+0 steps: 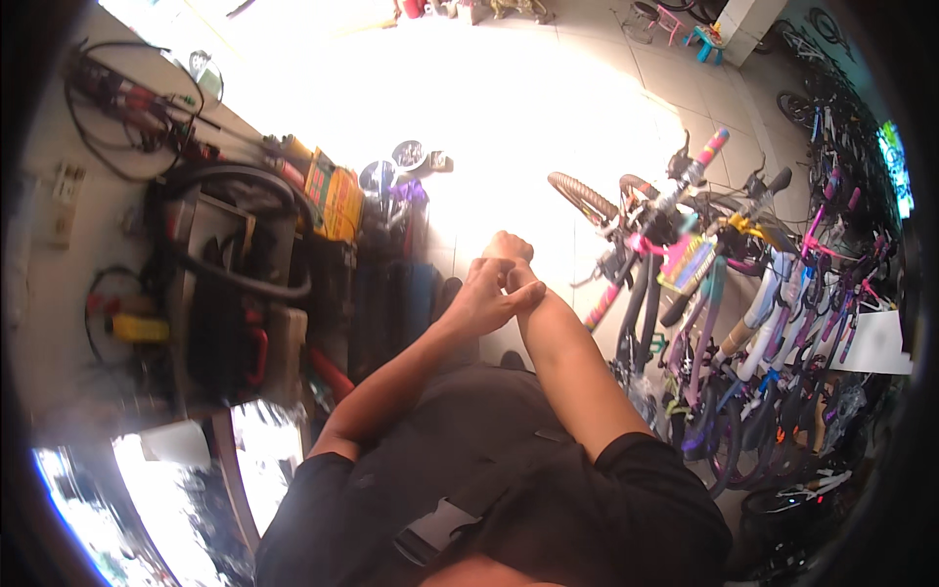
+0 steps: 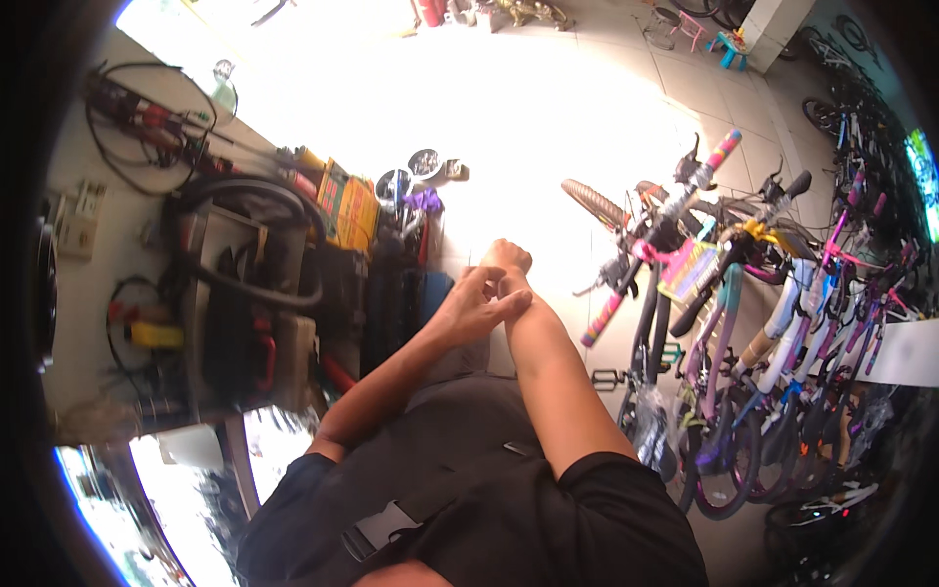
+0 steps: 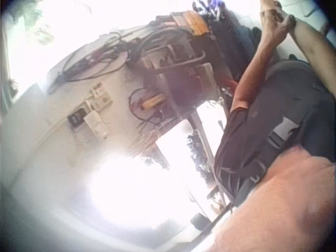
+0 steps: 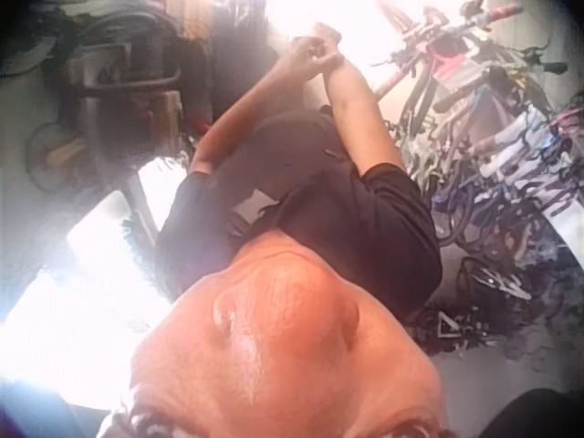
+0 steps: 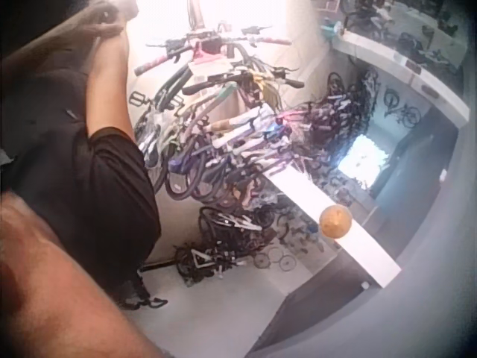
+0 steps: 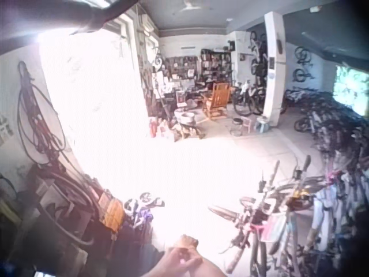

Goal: The person walks out of a bicycle shop, picks up a power drill, and then kneels to work on a bicycle pedal. They use a screwdriver to remove a small pin from the pedal mechanism and then walk back inside the shop.

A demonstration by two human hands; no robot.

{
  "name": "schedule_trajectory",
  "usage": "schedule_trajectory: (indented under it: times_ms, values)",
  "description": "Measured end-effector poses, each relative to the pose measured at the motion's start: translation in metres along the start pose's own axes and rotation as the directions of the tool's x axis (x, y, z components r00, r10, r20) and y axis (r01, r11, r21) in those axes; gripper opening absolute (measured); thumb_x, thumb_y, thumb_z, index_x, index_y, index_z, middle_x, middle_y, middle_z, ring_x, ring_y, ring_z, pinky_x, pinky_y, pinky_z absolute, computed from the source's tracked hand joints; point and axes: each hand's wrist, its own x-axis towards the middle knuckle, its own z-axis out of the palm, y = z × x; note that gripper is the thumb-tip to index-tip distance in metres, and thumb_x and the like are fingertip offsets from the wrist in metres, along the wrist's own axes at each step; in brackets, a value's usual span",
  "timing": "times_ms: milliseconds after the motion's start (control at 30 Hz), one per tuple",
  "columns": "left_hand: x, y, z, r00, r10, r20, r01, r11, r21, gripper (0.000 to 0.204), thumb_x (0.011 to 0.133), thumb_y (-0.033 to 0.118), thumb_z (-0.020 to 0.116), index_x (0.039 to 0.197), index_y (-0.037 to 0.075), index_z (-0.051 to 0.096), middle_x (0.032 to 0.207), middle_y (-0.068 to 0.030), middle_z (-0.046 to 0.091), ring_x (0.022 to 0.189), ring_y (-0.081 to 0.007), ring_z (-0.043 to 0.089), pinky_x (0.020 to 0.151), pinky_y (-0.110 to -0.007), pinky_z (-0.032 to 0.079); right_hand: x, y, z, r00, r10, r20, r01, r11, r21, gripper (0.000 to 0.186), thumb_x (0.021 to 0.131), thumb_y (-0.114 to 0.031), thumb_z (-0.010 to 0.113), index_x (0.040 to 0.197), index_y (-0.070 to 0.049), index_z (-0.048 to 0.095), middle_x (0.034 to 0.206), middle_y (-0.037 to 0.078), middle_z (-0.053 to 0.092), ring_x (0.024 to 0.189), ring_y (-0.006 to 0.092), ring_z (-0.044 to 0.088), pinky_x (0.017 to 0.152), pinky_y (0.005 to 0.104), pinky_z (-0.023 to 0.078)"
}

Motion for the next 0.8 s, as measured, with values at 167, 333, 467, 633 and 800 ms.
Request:
schedule_trajectory:
  times_ms: [167,333,467,633,800]
  values:
    - [0.133,-0.01,-0.069,0.949,0.118,0.293,-0.096,0.991,-0.089,0.059,0.094,0.048,0.073,0.109,-0.009,0.071,0.096,-0.0193,0.074,0.093,-0.0238,0.069,0.087,-0.037,0.054,0.121,-0.03,-0.044,0.971,0.203,-0.128,-0.202,0.979,0.026,0.026,0.089,-0.028,0.064,0.1,-0.009,0.079,0.102,0.013,0.078,0.101,0.0285,0.075,0.087,0.0397,0.058]
    - [0.243,0.001,-0.154,0.857,0.042,0.513,0.055,0.983,-0.173,0.051,0.096,0.043,0.072,0.111,-0.006,0.071,0.1,-0.014,0.074,0.096,-0.0176,0.068,0.087,-0.034,0.054,0.203,-0.097,-0.113,0.944,0.314,-0.105,-0.301,0.946,0.12,0.03,0.092,-0.026,0.06,0.108,-0.007,0.077,0.112,0.017,0.076,0.11,0.0317,0.072,0.093,0.0418,0.056]
    - [0.324,0.011,-0.179,0.931,0.085,0.355,-0.019,0.983,-0.184,0.062,0.09,0.052,0.076,0.115,-0.004,0.068,0.115,-0.0218,0.065,0.112,-0.0265,0.062,0.092,-0.039,0.053,0.26,-0.129,-0.178,0.913,0.399,-0.084,-0.373,0.901,0.222,0.03,0.092,-0.027,0.061,0.102,-0.003,0.076,0.102,0.017,0.077,0.099,0.0327,0.075,0.087,0.0434,0.058]
    - [0.449,0.011,-0.201,0.865,0.211,0.455,-0.162,0.976,-0.144,0.066,0.089,0.059,0.074,0.11,-0.004,0.071,0.112,-0.0241,0.066,0.111,-0.0297,0.063,0.092,-0.04,0.053,0.36,-0.131,-0.228,0.896,0.432,-0.102,-0.398,0.884,0.245,0.036,0.091,-0.03,0.062,0.107,-0.002,0.076,0.107,0.02,0.076,0.106,0.0364,0.072,0.091,0.0451,0.057]
    - [0.606,0.033,-0.218,0.756,0.206,0.621,-0.103,0.975,-0.198,0.06,0.095,0.055,0.068,0.098,-0.005,0.073,0.091,-0.0168,0.073,0.088,-0.023,0.068,0.084,-0.037,0.054,0.483,-0.133,-0.285,0.894,0.44,-0.089,-0.404,0.875,0.265,0.036,0.088,-0.029,0.066,0.107,-0.002,0.076,0.114,0.023,0.074,0.114,0.0387,0.07,0.097,0.0449,0.055]
